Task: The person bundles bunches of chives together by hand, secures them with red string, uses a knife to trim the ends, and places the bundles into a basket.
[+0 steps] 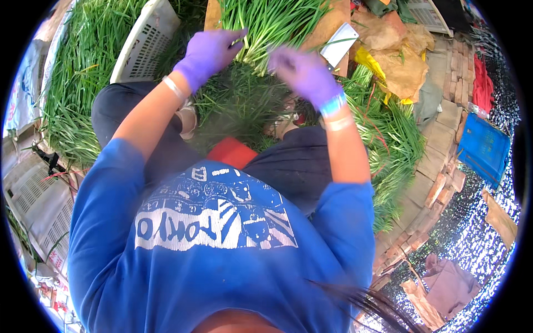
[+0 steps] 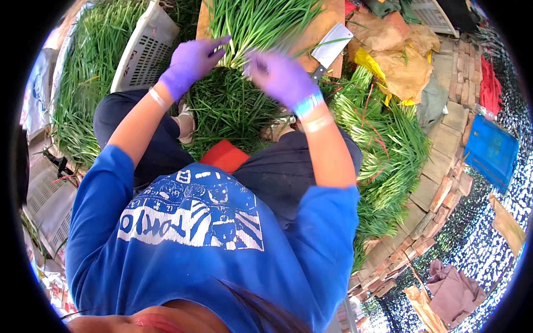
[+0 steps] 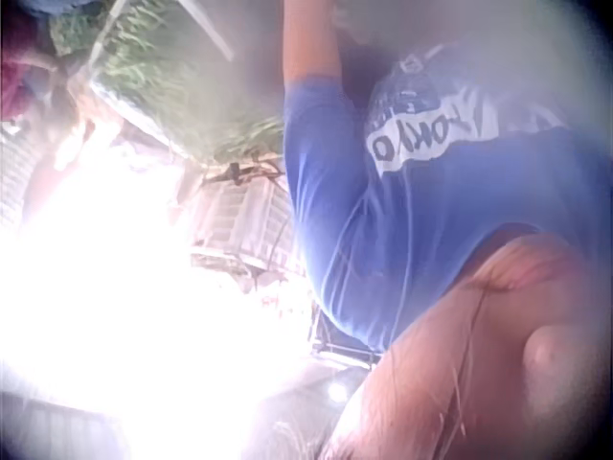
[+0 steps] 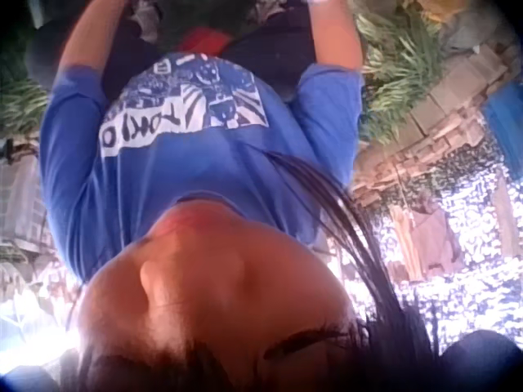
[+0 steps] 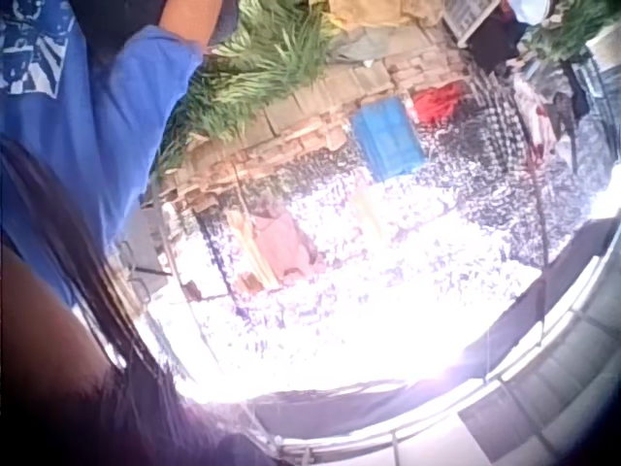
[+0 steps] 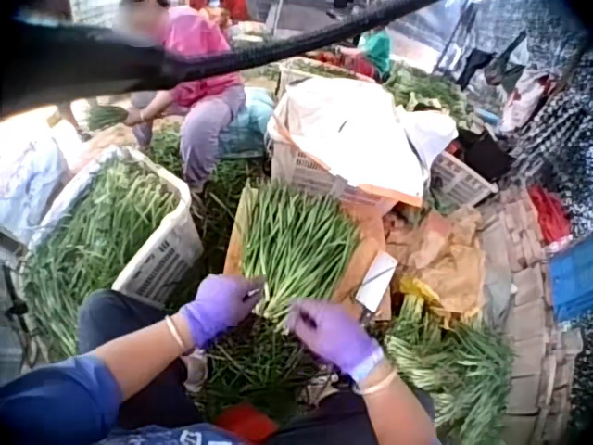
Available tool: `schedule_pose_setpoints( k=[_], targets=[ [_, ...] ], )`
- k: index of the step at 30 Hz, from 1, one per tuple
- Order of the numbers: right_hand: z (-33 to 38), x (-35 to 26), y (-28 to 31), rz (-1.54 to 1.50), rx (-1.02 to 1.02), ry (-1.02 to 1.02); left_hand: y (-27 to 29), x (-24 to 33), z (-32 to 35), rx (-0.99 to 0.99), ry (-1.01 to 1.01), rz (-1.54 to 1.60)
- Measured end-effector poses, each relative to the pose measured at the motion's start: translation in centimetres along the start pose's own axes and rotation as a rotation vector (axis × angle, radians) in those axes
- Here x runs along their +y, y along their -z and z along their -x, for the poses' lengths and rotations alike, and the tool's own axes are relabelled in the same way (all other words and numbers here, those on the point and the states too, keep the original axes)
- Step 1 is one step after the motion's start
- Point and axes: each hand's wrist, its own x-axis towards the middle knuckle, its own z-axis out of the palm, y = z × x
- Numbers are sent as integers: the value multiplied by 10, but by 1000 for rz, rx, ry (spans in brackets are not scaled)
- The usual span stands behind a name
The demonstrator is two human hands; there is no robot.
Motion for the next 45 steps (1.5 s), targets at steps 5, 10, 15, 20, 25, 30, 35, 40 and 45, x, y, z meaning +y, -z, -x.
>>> schedule_pose_setpoints(
  k=[5,10,15,20,25,30,35,40,45],
  targets=[
    [-155,67,-41,451,370,440,-52,2,-39,-204,46,-155],
    [-167,105,-76,719,121,368,-65,-2,-32,-97,-45,-189],
    [-165,116,-80,629,146,387,-80,-8,-34,-120,-95,-132],
    [-165,121,-80,620,159,396,-81,0,-43,-100,-196,-265],
    [-164,115,-76,610,168,385,-86,-3,-42,-42,-323,-349],
    [-164,114,-78,617,166,383,-81,-9,-46,-92,-346,-349],
    [-158,112,-75,688,136,344,-34,-2,-13,-791,-390,141],
    [-143,86,-61,663,361,331,25,-24,19,-1295,-461,-127],
    [-74,86,-52,-327,1310,-97,-3,-116,-30,-287,423,1029]
  ],
)
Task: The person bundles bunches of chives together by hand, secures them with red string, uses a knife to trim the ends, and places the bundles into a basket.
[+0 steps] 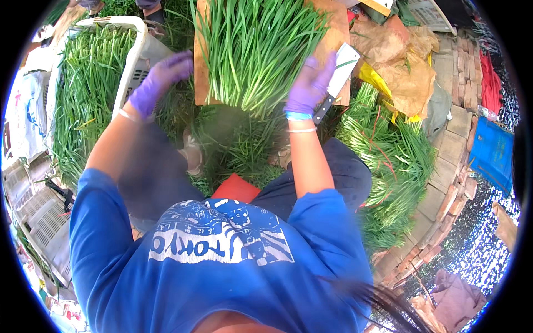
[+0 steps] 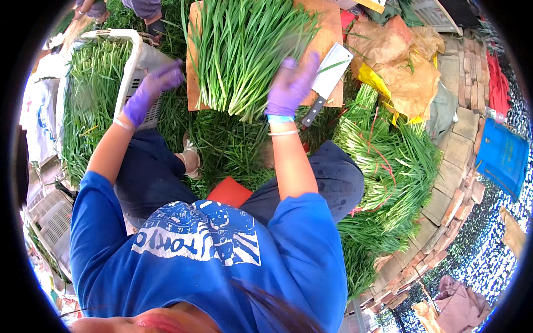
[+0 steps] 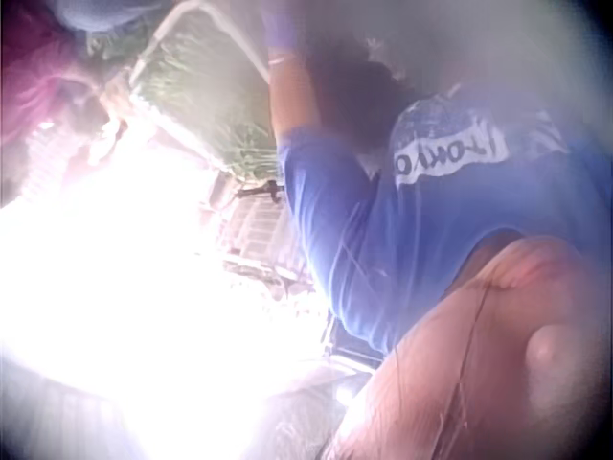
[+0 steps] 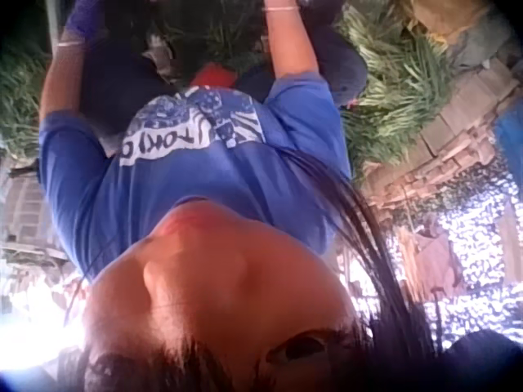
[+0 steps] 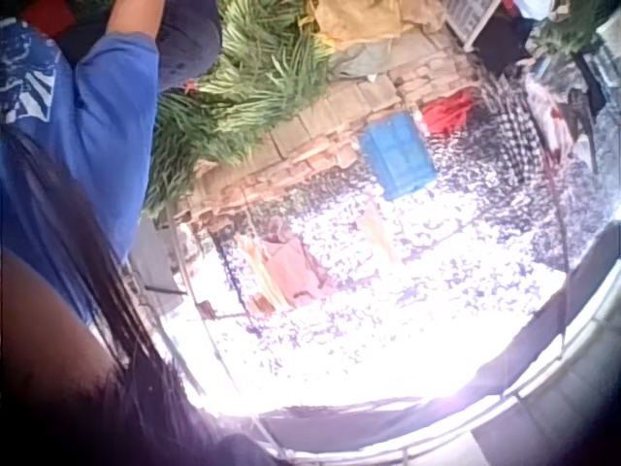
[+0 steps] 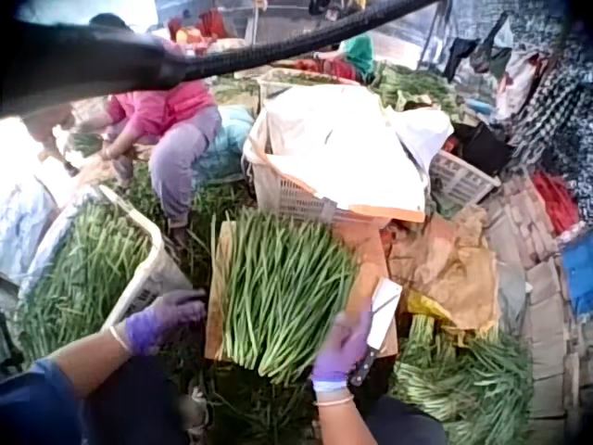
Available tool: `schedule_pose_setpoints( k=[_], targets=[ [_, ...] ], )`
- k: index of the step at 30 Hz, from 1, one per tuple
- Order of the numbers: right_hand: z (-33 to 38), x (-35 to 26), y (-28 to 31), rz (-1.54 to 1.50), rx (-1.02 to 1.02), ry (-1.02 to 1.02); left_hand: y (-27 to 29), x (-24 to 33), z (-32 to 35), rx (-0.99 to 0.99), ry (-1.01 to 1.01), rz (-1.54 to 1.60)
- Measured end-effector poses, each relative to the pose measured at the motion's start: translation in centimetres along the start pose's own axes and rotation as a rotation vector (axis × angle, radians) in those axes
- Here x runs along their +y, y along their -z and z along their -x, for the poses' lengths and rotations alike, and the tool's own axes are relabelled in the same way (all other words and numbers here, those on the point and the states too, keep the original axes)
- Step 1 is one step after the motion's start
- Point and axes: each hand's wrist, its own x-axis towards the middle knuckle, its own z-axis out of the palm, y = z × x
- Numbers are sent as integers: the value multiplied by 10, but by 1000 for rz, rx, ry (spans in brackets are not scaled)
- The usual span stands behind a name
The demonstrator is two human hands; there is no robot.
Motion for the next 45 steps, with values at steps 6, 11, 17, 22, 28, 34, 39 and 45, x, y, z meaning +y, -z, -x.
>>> schedule_pose_setpoints(
  k=[6,11,17,22,28,34,39,45],
  targets=[
    [10,83,1,12,-403,-858,-83,-6,-88,465,80,18],
    [10,12,-59,79,-281,-664,-160,28,-75,453,58,-403],
    [37,52,-52,23,-260,-823,-182,20,-45,576,-24,-643],
    [35,40,-40,267,-377,-623,-176,-31,-67,266,9,-438],
    [1,-32,15,191,-101,-677,-172,21,-65,259,16,-13],
    [61,-111,197,-853,-205,-351,-201,7,-12,79,219,261],
    [112,-82,354,-531,150,-424,-197,13,6,123,329,314],
    [199,44,467,-83,630,-647,-198,23,19,291,414,-104]
  ],
)
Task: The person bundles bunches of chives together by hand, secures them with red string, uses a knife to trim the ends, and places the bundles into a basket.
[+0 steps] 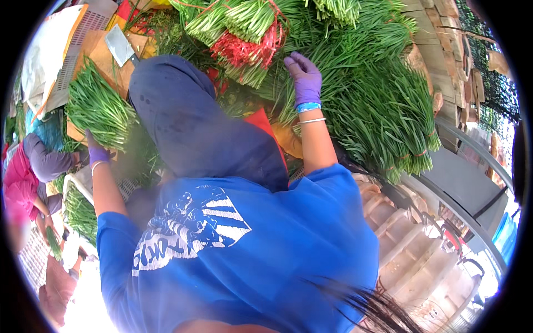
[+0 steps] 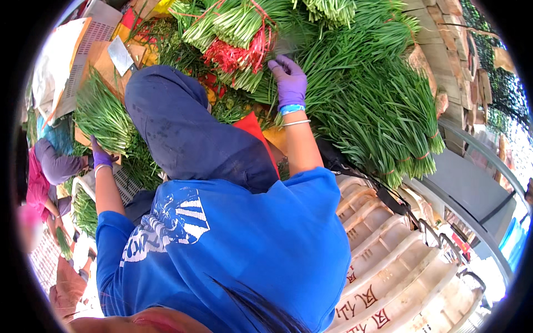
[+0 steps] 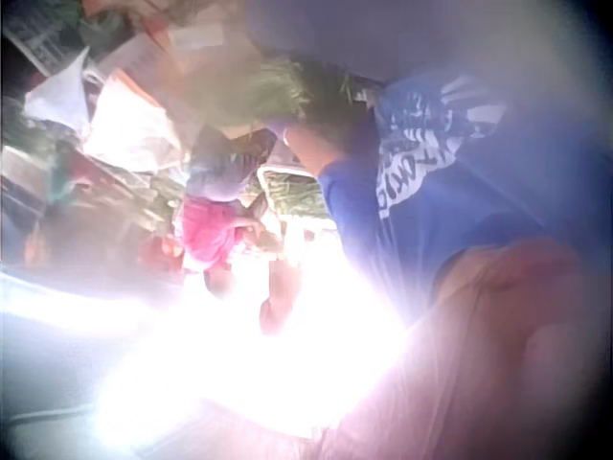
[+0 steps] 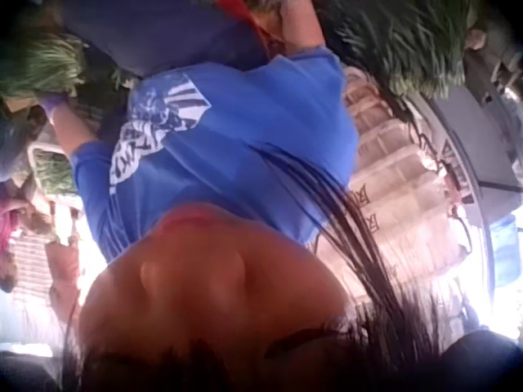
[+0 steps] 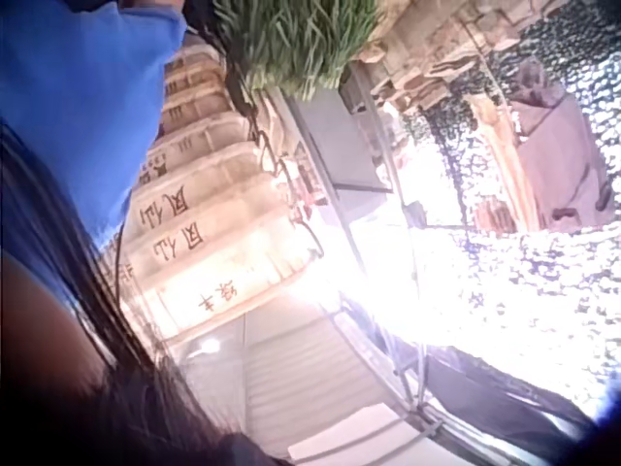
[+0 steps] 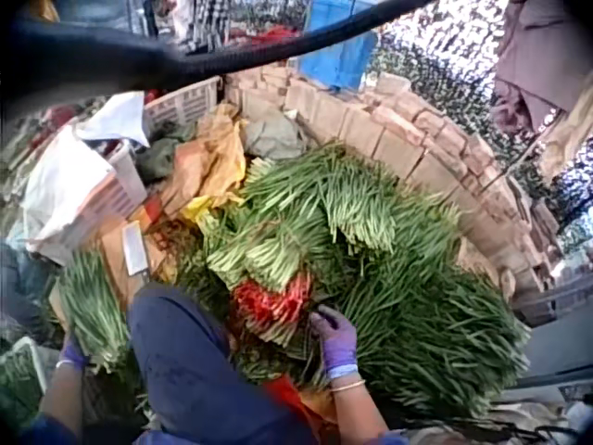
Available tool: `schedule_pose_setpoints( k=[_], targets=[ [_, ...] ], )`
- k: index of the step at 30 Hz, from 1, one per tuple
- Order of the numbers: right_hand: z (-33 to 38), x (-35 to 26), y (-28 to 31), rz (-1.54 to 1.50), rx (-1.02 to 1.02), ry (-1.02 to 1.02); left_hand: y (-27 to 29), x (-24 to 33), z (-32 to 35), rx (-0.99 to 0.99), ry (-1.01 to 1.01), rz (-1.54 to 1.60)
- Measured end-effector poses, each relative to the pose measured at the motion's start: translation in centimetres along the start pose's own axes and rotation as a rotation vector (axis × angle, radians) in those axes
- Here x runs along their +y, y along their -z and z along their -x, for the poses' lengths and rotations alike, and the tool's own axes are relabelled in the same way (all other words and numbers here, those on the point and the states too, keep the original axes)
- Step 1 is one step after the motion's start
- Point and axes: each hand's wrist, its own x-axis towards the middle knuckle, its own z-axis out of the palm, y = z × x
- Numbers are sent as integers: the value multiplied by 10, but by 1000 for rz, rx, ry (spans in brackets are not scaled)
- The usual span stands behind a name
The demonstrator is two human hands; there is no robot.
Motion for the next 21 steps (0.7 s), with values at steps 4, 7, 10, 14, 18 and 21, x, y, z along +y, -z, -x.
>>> schedule_pose_setpoints(
  k=[4,7,10,14,18,21],
  targets=[
    [11,52,0,277,-525,-614,21,-10,-29,97,-54,-79],
    [15,81,-18,260,-434,-439,29,-16,-44,-52,13,117],
    [12,122,-60,219,-332,-297,63,-36,-63,-109,-113,100],
    [15,81,-83,661,-278,-205,86,-67,-64,8,-355,-195],
    [14,82,-93,618,-278,-285,130,-110,-107,-18,-431,-504],
    [17,86,-83,632,-194,-235,117,-120,-85,-29,-374,-439]
  ],
)
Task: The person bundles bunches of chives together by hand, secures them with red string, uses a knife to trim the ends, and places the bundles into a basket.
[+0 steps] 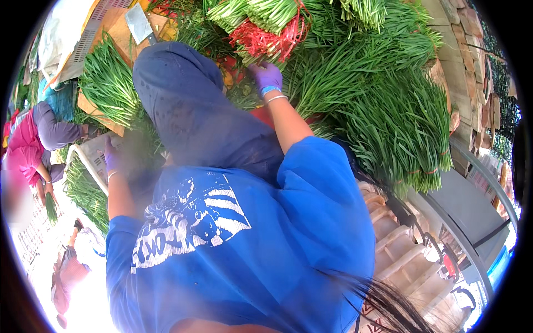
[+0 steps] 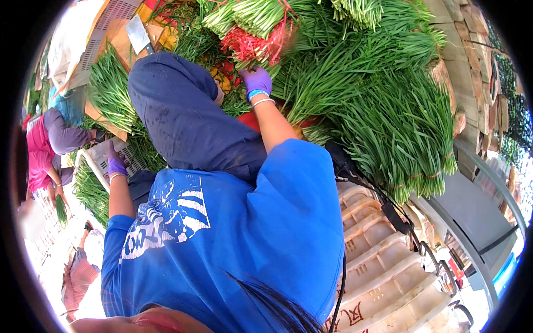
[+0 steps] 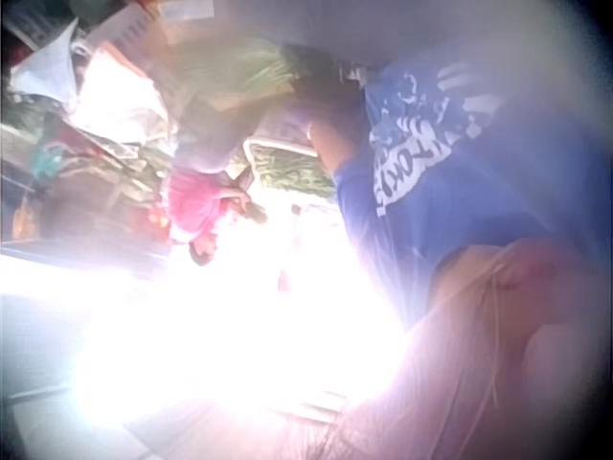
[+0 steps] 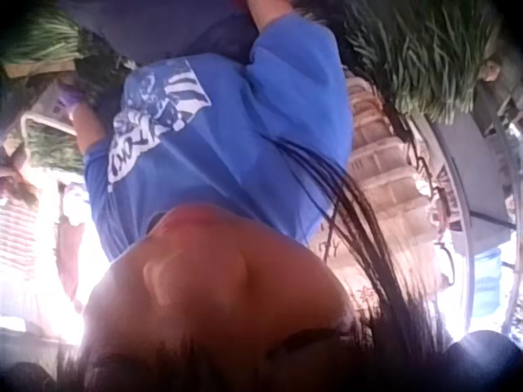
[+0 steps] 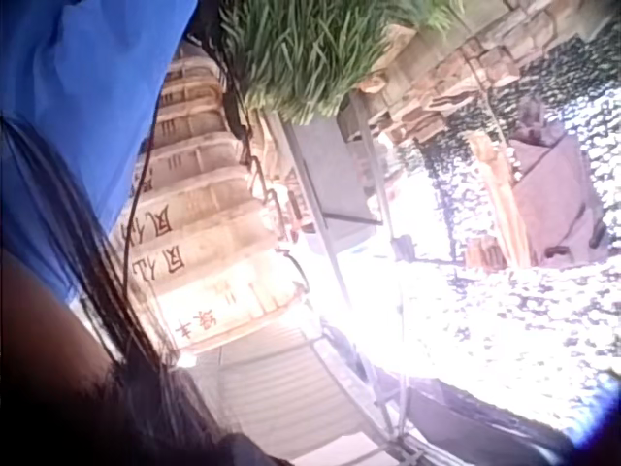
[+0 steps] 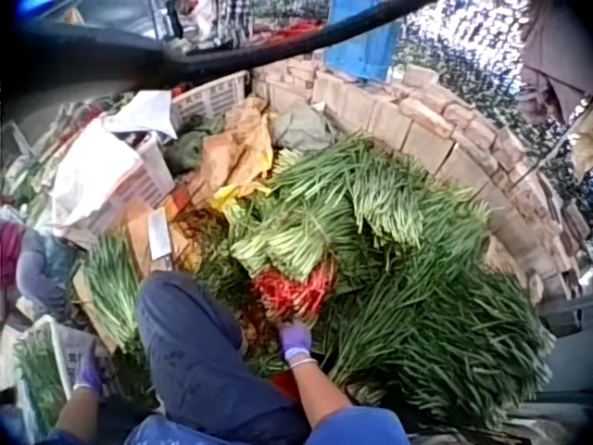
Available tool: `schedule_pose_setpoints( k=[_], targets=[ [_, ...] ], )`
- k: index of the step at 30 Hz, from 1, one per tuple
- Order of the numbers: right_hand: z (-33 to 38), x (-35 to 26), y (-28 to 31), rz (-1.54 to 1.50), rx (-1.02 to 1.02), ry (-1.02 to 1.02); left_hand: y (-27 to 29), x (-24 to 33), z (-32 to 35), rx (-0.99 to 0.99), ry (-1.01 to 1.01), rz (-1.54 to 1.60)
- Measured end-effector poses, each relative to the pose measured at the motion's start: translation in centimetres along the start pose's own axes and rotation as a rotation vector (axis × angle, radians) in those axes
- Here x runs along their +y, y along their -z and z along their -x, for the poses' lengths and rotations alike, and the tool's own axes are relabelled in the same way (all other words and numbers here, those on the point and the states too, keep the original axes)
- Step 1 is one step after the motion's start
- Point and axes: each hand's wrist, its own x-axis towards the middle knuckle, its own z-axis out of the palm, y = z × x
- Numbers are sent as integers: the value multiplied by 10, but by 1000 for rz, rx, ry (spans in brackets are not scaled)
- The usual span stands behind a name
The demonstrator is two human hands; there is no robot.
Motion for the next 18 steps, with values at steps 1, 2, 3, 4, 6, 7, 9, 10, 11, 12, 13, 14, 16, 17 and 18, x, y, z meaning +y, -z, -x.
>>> schedule_pose_setpoints(
  k=[1,2,3,4,6,7,9,10,11,12,13,14,16,17,18],
  targets=[
    [5,-1,0,-1,16,14,6,-12,-2,-9,14,53],
    [13,-2,-3,75,133,76,14,-28,-6,-14,30,107],
    [21,-5,-2,-8,147,75,23,-44,-12,-27,59,158],
    [29,-10,4,-90,171,69,24,-48,-13,-49,83,210],
    [29,-9,-7,-627,119,7,25,-56,-17,-40,144,297],
    [27,-9,-3,-694,36,-67,5,-33,-10,-37,179,326],
    [26,-22,0,-836,-173,-212,1,-30,-6,-47,152,297],
    [15,-16,-18,-817,-161,-106,10,-45,-12,-68,86,240],
    [16,-25,-22,-830,-207,-130,15,-53,-16,-82,53,207],
    [17,-35,-24,-843,-255,-154,21,-62,-19,-96,19,174],
    [17,-40,-23,-855,-291,-179,18,-62,-20,-113,14,165],
    [10,-40,-26,-923,-358,-256,18,-63,-20,-133,-5,114],
    [-7,-40,-38,-1095,-334,-376,15,-59,-15,-180,-60,-28],
    [-13,-37,-45,-1182,-315,-441,11,-52,-8,-211,-95,-123],
    [-20,-34,-50,-1184,-274,-434,7,-45,0,-243,-130,-218]
  ],
)
